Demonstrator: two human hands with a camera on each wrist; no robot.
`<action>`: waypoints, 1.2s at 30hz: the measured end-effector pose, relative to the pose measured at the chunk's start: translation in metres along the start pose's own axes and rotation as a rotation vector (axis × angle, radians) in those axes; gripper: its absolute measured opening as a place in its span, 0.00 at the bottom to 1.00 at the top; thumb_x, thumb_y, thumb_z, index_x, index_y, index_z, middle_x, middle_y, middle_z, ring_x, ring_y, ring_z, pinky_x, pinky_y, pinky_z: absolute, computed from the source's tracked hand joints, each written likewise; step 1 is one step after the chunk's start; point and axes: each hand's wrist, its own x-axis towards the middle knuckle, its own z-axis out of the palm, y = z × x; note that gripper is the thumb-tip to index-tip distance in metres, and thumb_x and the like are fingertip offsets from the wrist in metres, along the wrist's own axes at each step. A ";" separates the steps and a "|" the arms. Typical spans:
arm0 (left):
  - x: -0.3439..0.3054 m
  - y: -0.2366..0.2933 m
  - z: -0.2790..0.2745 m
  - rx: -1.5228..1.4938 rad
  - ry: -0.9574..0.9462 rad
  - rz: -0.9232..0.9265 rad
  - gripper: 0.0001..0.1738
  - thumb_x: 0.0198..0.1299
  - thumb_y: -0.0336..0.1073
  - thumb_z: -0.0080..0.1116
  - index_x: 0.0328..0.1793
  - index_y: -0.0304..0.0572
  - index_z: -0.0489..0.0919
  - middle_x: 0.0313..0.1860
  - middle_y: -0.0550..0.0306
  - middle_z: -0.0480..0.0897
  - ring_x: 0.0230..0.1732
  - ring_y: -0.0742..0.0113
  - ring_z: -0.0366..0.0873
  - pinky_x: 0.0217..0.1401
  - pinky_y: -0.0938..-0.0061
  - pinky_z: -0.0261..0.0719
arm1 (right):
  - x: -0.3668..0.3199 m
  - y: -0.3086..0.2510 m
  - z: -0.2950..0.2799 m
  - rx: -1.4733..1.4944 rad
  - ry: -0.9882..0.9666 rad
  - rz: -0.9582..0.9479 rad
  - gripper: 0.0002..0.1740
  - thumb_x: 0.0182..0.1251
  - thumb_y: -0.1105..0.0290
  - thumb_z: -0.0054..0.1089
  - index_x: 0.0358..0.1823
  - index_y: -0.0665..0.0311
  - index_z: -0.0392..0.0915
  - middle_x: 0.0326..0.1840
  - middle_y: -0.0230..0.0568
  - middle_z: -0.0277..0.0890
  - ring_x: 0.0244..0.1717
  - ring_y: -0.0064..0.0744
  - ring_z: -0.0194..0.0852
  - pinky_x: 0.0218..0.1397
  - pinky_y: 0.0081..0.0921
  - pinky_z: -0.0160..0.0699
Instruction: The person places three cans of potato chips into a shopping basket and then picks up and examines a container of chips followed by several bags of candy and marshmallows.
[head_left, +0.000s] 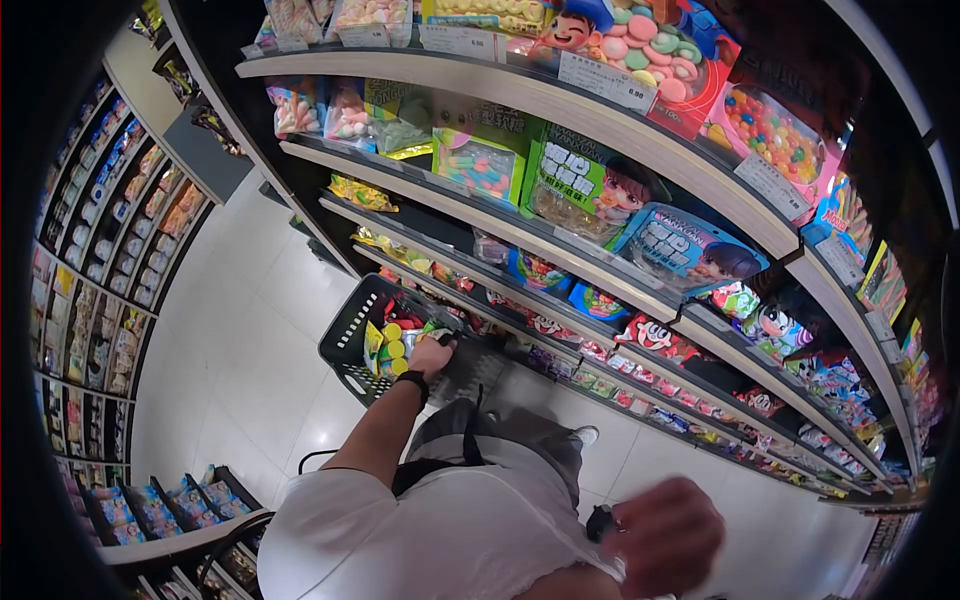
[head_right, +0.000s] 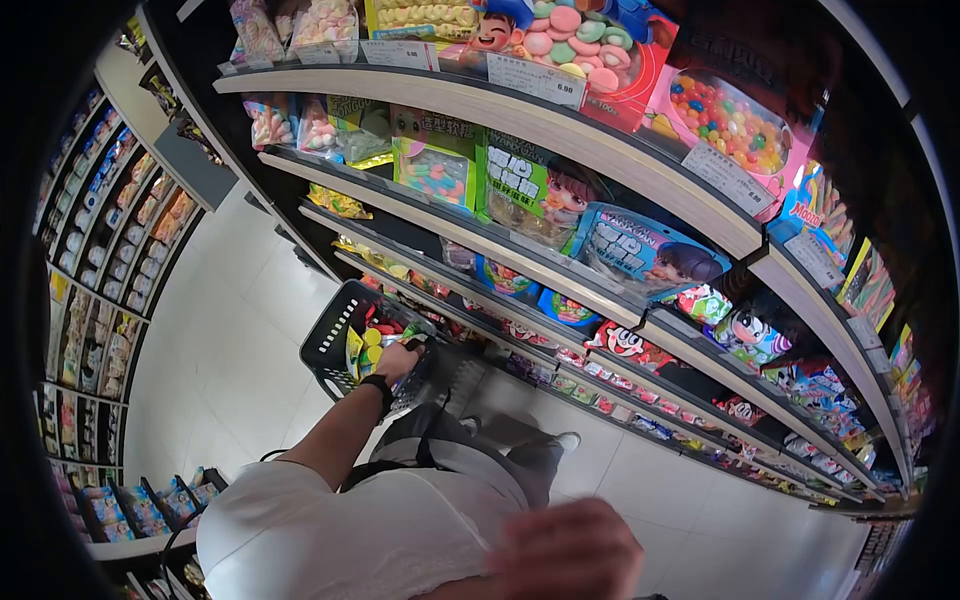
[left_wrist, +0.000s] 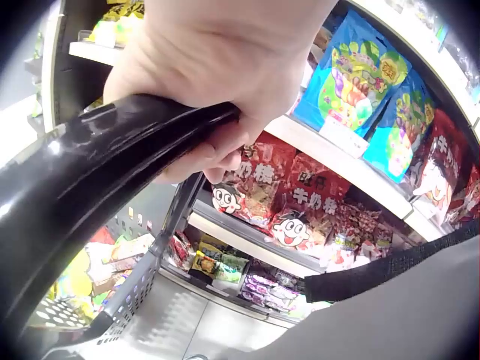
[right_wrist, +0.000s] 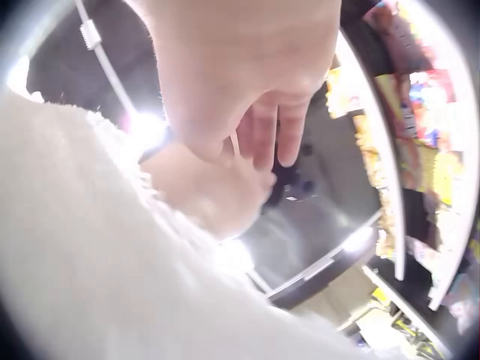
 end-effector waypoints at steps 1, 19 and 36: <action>0.009 -0.006 -0.003 -0.003 0.017 0.068 0.36 0.60 0.62 0.58 0.56 0.32 0.80 0.56 0.36 0.81 0.59 0.42 0.79 0.61 0.57 0.76 | 0.015 -0.018 -0.011 0.108 -0.273 -0.189 0.31 0.64 0.68 0.66 0.69 0.49 0.70 0.79 0.34 0.50 0.68 0.37 0.62 0.51 0.32 0.81; 0.045 -0.031 -0.055 -0.083 0.191 0.142 0.34 0.58 0.59 0.61 0.48 0.28 0.83 0.48 0.31 0.83 0.55 0.37 0.80 0.58 0.55 0.77 | 0.046 -0.005 0.129 -0.175 0.302 -0.959 0.26 0.61 0.78 0.65 0.62 0.59 0.73 0.61 0.33 0.65 0.58 0.31 0.67 0.38 0.24 0.83; 0.059 -0.034 -0.041 -0.081 0.187 0.173 0.30 0.56 0.54 0.63 0.48 0.29 0.82 0.47 0.34 0.84 0.53 0.38 0.81 0.55 0.54 0.78 | 0.013 0.008 0.116 -0.674 -0.352 -0.147 0.11 0.56 0.71 0.61 0.42 0.55 0.85 0.43 0.33 0.83 0.38 0.29 0.82 0.43 0.22 0.82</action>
